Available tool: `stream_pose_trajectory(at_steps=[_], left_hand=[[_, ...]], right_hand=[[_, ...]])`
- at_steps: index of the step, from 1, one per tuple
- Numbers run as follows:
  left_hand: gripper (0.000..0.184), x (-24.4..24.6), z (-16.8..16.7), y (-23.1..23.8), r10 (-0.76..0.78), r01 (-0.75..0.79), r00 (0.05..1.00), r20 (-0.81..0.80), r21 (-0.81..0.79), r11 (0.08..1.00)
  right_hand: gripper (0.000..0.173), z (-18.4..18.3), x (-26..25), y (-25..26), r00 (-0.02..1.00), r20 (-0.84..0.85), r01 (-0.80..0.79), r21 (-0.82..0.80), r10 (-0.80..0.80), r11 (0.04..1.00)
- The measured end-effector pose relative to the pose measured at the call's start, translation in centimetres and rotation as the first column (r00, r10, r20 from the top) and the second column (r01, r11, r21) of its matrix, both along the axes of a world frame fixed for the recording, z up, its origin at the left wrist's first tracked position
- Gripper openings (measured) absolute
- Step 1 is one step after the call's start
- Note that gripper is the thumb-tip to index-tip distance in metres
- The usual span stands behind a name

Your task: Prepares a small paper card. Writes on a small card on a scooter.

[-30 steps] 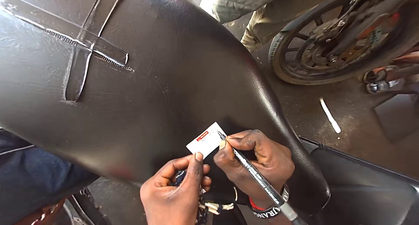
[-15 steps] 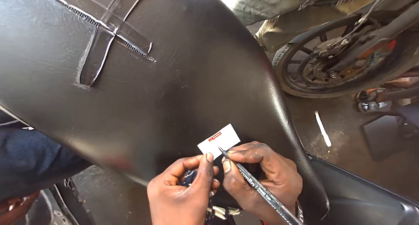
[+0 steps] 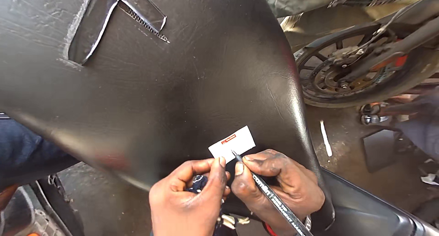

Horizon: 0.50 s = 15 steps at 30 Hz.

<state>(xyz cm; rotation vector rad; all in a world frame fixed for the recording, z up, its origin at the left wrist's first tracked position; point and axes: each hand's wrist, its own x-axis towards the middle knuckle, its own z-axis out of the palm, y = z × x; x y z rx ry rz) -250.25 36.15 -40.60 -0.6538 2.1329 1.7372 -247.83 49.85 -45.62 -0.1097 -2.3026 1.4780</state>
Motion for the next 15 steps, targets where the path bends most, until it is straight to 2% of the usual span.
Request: stream_pose_trajectory(at_steps=[15], left_hand=[[0.004, 0.1, 0.01, 0.08, 0.007, -0.008, 1.0, -0.01, -0.018, 1.0]], right_hand=[[0.018, -0.02, -0.04, -0.08, 1.0, 0.012, 0.005, 0.028, -0.005, 1.0]])
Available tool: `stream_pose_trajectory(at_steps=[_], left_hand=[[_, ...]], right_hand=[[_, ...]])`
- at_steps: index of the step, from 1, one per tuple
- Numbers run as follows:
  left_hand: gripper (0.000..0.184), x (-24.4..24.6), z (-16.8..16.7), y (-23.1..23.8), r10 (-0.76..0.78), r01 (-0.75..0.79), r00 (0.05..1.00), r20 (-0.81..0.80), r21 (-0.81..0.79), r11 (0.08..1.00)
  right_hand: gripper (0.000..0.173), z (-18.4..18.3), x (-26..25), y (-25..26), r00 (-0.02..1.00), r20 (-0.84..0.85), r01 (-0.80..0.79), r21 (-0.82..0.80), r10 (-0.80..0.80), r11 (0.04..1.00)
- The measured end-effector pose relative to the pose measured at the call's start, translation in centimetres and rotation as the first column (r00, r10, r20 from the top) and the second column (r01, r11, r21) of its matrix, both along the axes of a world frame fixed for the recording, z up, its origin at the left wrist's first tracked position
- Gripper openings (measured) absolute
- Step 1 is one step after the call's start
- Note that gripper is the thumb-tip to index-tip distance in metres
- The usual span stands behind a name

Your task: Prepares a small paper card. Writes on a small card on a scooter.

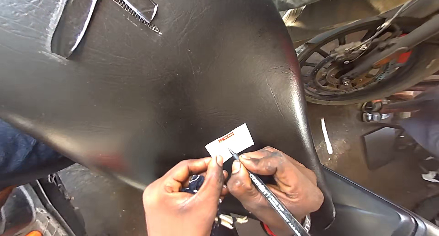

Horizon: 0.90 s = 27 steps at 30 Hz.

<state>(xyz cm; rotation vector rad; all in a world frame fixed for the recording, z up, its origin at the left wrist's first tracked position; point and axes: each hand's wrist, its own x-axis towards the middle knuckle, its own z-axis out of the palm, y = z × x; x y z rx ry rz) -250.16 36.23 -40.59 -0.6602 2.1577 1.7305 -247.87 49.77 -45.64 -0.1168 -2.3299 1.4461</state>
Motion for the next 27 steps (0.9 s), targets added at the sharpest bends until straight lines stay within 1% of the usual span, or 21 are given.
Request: stream_pose_trajectory(at_steps=[8, 20, 27], left_hand=[[0.004, -0.02, 0.09, 0.04, 0.0, 0.0, 1.0, 0.005, 0.012, 1.0], [0.003, 0.08, -0.04, 0.04, 0.002, -0.002, 1.0, -0.009, 0.012, 1.0], [0.002, -0.01, 0.06, 0.1, 0.004, -0.004, 1.0, -0.003, 0.018, 1.0]], right_hand=[[0.016, 0.0, 0.06, 0.0, 1.0, -0.014, 0.018, -0.04, -0.019, 0.999], [0.017, -0.09, -0.11, -0.25, 0.999, -0.015, 0.048, 0.011, -0.048, 0.999], [0.015, -0.01, 0.01, -0.11, 0.999, -0.019, 0.035, -0.03, -0.036, 0.999]])
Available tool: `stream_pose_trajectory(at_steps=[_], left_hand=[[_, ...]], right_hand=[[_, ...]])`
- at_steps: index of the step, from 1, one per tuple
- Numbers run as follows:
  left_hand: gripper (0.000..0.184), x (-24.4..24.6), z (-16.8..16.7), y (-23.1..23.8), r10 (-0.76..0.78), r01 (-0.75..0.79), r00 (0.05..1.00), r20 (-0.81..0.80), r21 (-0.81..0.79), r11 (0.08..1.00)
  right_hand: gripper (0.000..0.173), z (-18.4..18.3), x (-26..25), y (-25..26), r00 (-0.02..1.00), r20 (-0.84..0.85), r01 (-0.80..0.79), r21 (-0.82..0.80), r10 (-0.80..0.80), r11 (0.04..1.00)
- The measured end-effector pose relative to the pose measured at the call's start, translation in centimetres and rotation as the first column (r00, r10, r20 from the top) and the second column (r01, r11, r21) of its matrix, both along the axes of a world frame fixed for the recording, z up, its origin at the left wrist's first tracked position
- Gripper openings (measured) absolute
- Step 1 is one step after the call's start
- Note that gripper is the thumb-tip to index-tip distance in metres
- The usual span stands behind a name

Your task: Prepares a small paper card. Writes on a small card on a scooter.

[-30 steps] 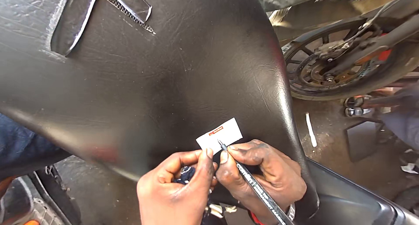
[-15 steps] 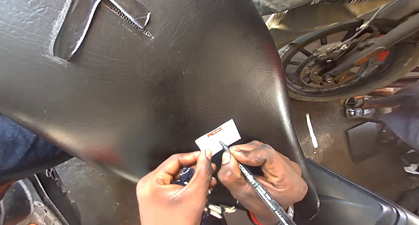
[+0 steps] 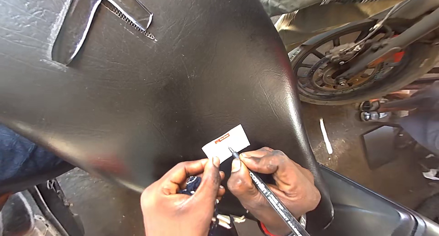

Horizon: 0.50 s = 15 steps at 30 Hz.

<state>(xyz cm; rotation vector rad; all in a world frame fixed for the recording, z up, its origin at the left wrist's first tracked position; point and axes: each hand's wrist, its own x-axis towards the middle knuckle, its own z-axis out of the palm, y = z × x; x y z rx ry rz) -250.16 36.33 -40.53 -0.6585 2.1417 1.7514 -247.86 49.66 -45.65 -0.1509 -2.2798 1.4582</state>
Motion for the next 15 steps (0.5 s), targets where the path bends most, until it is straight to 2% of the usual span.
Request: stream_pose_trajectory(at_steps=[6, 11, 15], left_hand=[[0.003, 0.0, 0.0, 0.0, 0.001, -0.001, 1.0, -0.004, -0.009, 1.0], [0.002, 0.0, 0.0, -0.1, 0.001, -0.001, 1.0, 0.012, 0.036, 0.999], [0.002, -0.1, 0.0, -0.1, -0.001, 0.0, 1.0, 0.019, 0.049, 0.999]], right_hand=[[0.016, -0.1, -0.1, 0.0, 1.0, -0.006, -0.006, 0.004, 0.006, 1.0], [0.011, 0.3, 0.0, -0.1, 0.999, -0.003, 0.049, -0.035, -0.049, 0.998], [0.012, 1.0, -0.5, 0.7, 0.991, 0.103, -0.074, -0.087, 0.083, 0.993]])
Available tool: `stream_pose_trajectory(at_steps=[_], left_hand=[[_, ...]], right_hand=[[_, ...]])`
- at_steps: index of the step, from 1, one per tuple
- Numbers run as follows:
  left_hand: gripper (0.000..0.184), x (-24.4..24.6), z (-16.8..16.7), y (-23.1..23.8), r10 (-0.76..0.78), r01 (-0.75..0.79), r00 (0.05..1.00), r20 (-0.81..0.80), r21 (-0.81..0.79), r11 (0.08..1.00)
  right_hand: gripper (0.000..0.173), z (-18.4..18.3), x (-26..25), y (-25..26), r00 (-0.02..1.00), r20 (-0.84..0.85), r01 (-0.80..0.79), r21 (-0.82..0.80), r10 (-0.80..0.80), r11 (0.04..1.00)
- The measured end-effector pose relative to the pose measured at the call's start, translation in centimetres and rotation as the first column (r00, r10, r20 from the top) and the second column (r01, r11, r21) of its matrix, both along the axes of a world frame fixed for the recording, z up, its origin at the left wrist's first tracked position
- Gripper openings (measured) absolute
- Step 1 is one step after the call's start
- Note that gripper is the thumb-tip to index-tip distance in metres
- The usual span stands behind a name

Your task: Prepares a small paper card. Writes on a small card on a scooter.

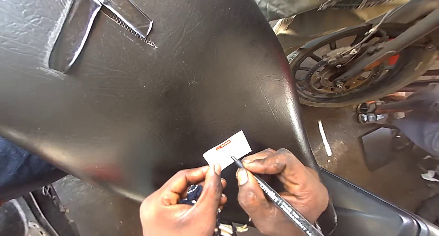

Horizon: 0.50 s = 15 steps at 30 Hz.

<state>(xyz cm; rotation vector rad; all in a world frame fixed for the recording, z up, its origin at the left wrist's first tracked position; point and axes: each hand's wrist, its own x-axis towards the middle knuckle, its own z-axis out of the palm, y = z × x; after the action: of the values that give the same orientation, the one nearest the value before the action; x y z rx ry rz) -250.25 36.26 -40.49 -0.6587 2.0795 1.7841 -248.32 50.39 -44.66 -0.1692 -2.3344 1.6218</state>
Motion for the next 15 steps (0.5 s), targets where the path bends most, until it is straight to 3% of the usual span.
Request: stream_pose_trajectory(at_steps=[15], left_hand=[[0.002, -0.07, 0.12, -0.04, -0.016, 0.016, 1.0, 0.001, -0.017, 1.0]], right_hand=[[0.013, -0.97, 0.05, -0.21, 0.994, -0.101, 0.048, 0.089, -0.039, 0.995]])
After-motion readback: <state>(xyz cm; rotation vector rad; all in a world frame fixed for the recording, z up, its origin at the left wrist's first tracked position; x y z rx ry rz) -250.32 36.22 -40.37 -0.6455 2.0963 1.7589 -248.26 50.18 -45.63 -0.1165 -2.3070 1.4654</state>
